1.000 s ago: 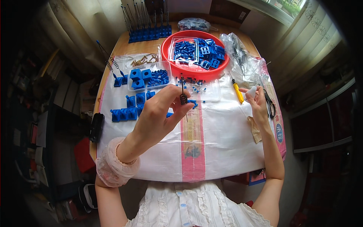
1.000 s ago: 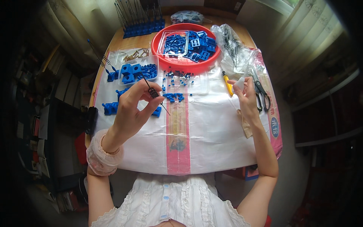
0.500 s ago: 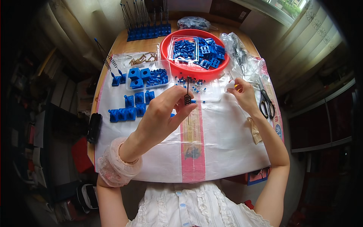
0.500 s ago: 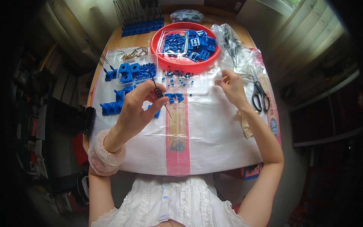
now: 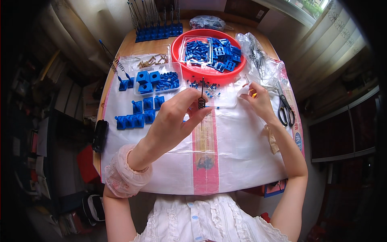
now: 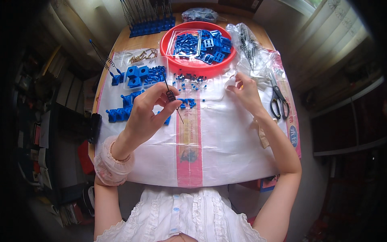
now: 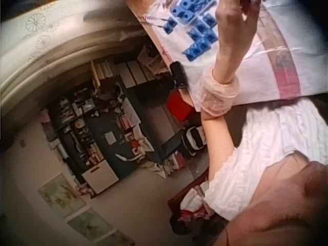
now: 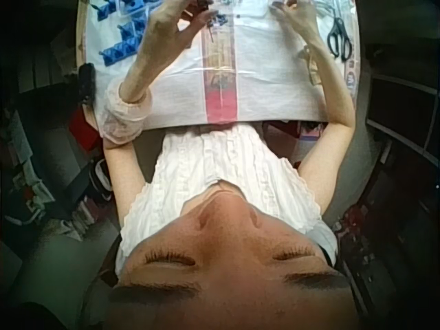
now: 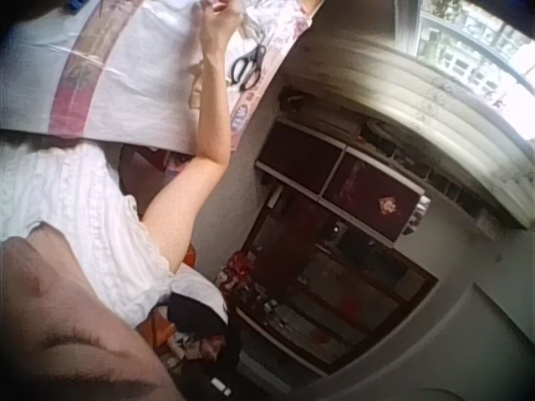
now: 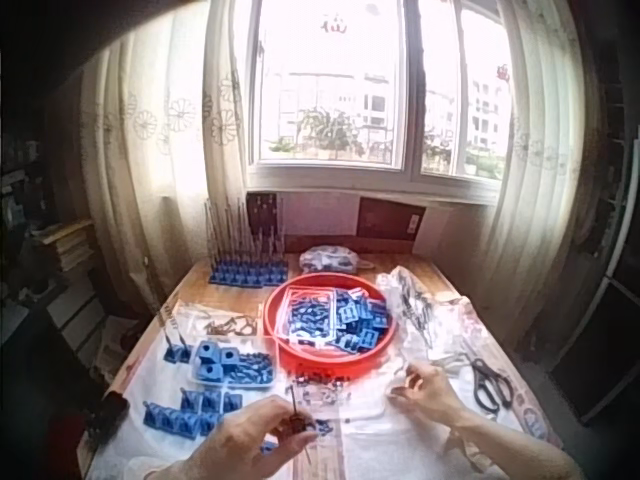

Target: The recorder is assembling small blue plastic lighting components and metal springs at a workstation.

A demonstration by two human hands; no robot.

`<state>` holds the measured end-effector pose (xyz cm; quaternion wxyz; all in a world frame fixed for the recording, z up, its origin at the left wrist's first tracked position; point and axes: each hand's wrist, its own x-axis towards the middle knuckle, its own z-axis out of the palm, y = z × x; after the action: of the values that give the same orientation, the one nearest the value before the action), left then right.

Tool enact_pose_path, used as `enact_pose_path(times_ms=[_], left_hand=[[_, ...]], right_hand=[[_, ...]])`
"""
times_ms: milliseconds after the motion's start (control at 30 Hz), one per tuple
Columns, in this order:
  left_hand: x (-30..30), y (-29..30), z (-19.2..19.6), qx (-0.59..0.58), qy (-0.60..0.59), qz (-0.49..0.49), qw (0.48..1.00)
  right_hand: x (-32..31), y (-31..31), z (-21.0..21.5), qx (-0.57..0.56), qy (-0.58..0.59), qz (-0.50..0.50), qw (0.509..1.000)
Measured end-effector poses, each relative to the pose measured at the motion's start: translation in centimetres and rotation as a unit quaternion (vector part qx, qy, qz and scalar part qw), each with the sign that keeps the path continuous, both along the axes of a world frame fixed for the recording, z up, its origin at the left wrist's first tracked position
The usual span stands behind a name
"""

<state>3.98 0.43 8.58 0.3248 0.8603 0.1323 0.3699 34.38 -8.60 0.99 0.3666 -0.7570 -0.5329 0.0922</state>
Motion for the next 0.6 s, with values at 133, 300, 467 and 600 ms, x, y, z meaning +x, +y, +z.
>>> enact_pose_path(times_ms=[133, 300, 467, 600], left_hand=[[0.1, 0.2, -0.2, -0.008, 0.004, 0.002, 1.0], [0.3, 0.4, -0.4, -0.011, -0.001, -0.002, 1.0], [0.3, 0.2, -0.5, -0.029, -0.001, -0.011, 1.0], [0.9, -0.2, 0.2, -0.024, -0.003, -0.032, 0.999]], right_hand=[[0.0, -0.3, 0.4, -0.003, 0.01, -0.004, 1.0], [0.1, -1.3, 0.6, 0.052, -0.014, -0.022, 0.998], [-4.0, -4.8, 4.7, 0.021, 0.01, -0.002, 1.0], [-8.8, -4.9, 6.4, 0.017, 0.213, 0.175, 0.961]])
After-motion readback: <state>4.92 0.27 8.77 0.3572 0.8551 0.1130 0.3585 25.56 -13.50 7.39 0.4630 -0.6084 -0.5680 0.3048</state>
